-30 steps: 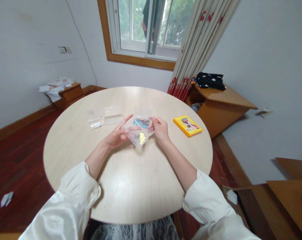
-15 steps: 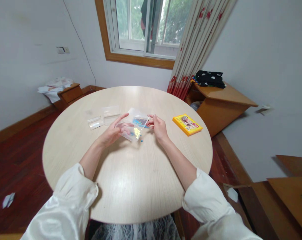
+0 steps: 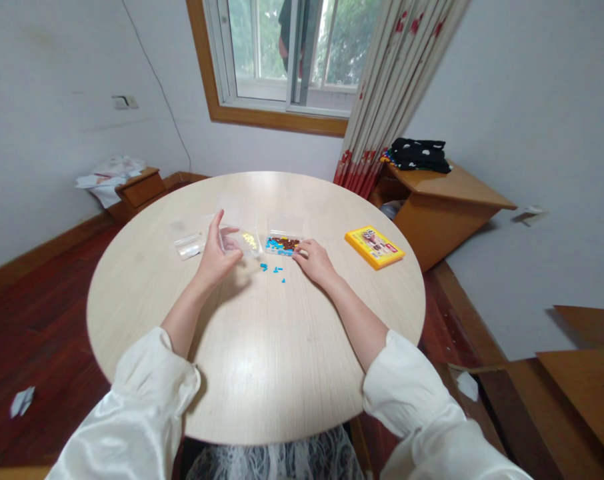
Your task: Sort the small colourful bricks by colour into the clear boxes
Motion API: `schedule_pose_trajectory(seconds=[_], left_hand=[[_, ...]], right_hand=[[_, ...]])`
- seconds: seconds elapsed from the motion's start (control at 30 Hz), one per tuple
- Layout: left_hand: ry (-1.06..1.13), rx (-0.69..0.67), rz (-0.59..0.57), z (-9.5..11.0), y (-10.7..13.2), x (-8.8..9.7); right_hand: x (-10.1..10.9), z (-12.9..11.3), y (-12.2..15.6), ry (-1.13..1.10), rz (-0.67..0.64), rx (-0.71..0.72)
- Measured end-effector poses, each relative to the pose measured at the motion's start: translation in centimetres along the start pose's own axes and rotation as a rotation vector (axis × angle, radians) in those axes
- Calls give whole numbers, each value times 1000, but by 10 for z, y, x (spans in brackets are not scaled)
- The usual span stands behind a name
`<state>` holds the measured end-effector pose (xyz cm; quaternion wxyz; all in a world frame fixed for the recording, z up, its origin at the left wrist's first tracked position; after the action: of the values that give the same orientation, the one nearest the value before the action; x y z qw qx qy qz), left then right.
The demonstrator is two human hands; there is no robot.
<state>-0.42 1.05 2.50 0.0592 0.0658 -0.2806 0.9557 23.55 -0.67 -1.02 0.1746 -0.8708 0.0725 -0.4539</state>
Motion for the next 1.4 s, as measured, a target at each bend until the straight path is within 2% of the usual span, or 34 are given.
schedule_pose_trajectory(seconds=[0.27, 0.47, 0.77, 1.1, 1.27, 1.4], left_hand=[[-291, -197, 50, 17, 5, -4], [-464, -289, -39, 30, 9, -8], [-667, -454, -230, 39, 11, -15], [-779, -516, -318, 43, 14, -23], [-789, -544, -319, 46, 15, -24], [-748, -530, -249, 46, 16, -23]], right_hand=[[6, -38, 8, 107, -14, 121], [2, -60, 15, 116, -39, 199], [1, -59, 13, 10, -9, 187], [3, -57, 13, -34, -6, 162], [4, -58, 13, -30, -3, 174], [4, -58, 13, -15, 8, 175]])
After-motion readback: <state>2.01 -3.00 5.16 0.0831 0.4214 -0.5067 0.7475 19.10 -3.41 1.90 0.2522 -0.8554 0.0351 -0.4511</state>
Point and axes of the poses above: each hand's wrist, its own y-axis away from the middle knuckle, its own x-axis out of the back of the hand, z = x × y, the point moved 3 cm from there along -y, towards the middle knuckle, and after that the axes turned 3 degrees about y, right-handed, at the moved point
